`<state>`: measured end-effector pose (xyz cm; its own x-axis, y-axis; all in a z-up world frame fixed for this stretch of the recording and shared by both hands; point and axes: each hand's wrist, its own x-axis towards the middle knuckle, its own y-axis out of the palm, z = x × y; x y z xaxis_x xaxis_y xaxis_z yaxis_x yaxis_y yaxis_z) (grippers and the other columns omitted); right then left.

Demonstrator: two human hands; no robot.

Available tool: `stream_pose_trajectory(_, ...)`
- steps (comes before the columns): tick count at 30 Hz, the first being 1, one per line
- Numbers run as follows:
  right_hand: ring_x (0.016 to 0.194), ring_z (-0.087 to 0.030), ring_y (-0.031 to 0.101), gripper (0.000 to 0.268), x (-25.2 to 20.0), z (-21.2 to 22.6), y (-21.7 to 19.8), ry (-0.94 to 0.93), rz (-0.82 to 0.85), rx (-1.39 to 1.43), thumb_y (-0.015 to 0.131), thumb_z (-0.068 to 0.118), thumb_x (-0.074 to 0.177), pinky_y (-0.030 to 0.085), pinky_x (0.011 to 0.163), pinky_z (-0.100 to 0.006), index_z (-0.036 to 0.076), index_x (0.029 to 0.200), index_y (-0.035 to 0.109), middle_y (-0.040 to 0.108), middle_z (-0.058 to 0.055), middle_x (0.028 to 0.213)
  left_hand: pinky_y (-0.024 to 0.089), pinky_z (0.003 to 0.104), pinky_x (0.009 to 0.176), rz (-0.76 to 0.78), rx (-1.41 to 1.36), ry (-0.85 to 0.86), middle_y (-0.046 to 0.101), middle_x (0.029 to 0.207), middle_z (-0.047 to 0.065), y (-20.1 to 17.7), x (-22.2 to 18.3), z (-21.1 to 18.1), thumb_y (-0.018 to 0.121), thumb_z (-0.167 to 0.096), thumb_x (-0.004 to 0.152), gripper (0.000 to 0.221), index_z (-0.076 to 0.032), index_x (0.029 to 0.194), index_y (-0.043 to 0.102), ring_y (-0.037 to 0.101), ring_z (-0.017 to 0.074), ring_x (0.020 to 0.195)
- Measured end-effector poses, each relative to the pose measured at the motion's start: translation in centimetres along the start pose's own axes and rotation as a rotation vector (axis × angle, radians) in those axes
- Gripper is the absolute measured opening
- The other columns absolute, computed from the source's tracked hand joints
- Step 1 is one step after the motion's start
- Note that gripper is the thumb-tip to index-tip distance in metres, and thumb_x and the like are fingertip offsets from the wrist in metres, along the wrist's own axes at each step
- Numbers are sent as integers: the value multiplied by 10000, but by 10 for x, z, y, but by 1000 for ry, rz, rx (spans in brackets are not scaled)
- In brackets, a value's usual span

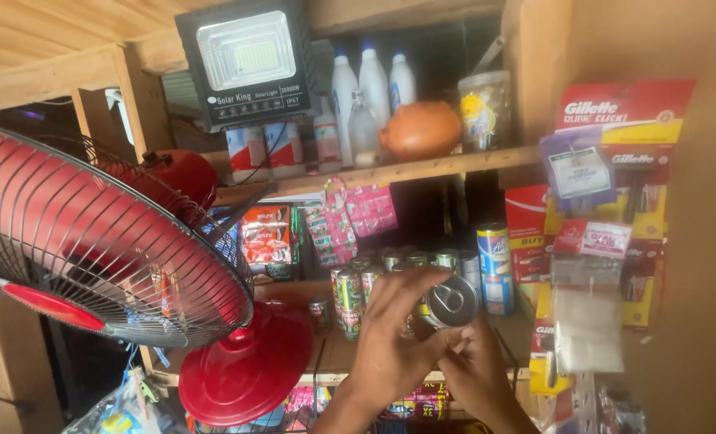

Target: Taking small cans out of a cardboard box and arranging them neatly on a shop shelf.

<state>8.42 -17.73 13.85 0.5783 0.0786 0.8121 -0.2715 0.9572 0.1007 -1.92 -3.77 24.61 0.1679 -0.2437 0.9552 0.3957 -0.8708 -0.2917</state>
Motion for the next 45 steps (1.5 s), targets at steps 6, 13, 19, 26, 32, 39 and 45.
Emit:
stream_pose_trajectory(6, 786, -149, 716, 658, -1, 58, 19, 143, -158, -254, 674, 56, 900, 611, 730, -299, 93, 1501, 408, 726, -92, 991, 526, 390, 999, 12, -264, -231, 689, 1223, 124, -6, 21, -3, 831, -230, 823, 596, -64, 1331, 569, 648, 270, 1162)
stream_pose_trajectory(13, 1023, -194, 712, 632, 8, 72, 41, -101, -223, -21, 727, 127, 901, 576, 891, -322, 0, 1447, 434, 719, -168, 1126, 540, 381, 931, -76, -884, -870, 707, 1110, 127, 20, 12, 52, 439, -517, 1023, 597, -53, 1375, 568, 671, 230, 1009)
stream_pose_trajectory(19, 1103, -232, 707, 518, 19, 85, 37, -345, -103, -28, 706, 49, 938, 629, 866, -336, -35, 1410, 509, 554, -167, 1267, 545, 391, 942, -106, -1218, -948, 686, 1131, 127, 14, 20, 52, 429, -468, 1037, 567, -47, 1396, 551, 668, 231, 1030)
stream_pose_trajectory(26, 1156, -242, 664, 460, 10, 63, 20, -695, -212, -738, 731, -77, 806, 621, 805, -274, 135, 1215, 719, 550, -109, 1298, 544, 366, 967, 31, -752, -653, 687, 1243, 61, -1, 29, 21, 580, -428, 951, 587, -57, 1403, 531, 652, 195, 1150)
stream_pose_trajectory(32, 1191, -230, 634, 384, 8, 60, 20, -794, -277, -786, 774, -59, 804, 590, 874, -278, 157, 1121, 743, 562, -90, 1272, 514, 338, 1020, 77, -611, -431, 681, 1221, 106, -1, 19, 15, 796, -274, 876, 652, -33, 1414, 519, 627, 182, 1161)
stream_pose_trajectory(39, 1246, -252, 597, 615, 19, 82, 23, -678, -208, -522, 835, 11, 755, 548, 949, -331, 72, 1266, 498, 510, -158, 1370, 412, 398, 1203, 83, -606, -162, 630, 1374, 85, -6, 11, 10, 908, -70, 769, 655, -52, 1336, 581, 557, 238, 1391)
stream_pose_trajectory(45, 1289, -225, 567, 648, 19, 70, 15, -493, -101, -251, 736, -42, 833, 528, 1035, -339, -9, 1398, 422, 491, -162, 1435, 326, 492, 1296, 129, -347, 15, 681, 1397, 125, -14, 12, -3, 924, -23, 752, 598, -82, 1272, 636, 558, 326, 1467)
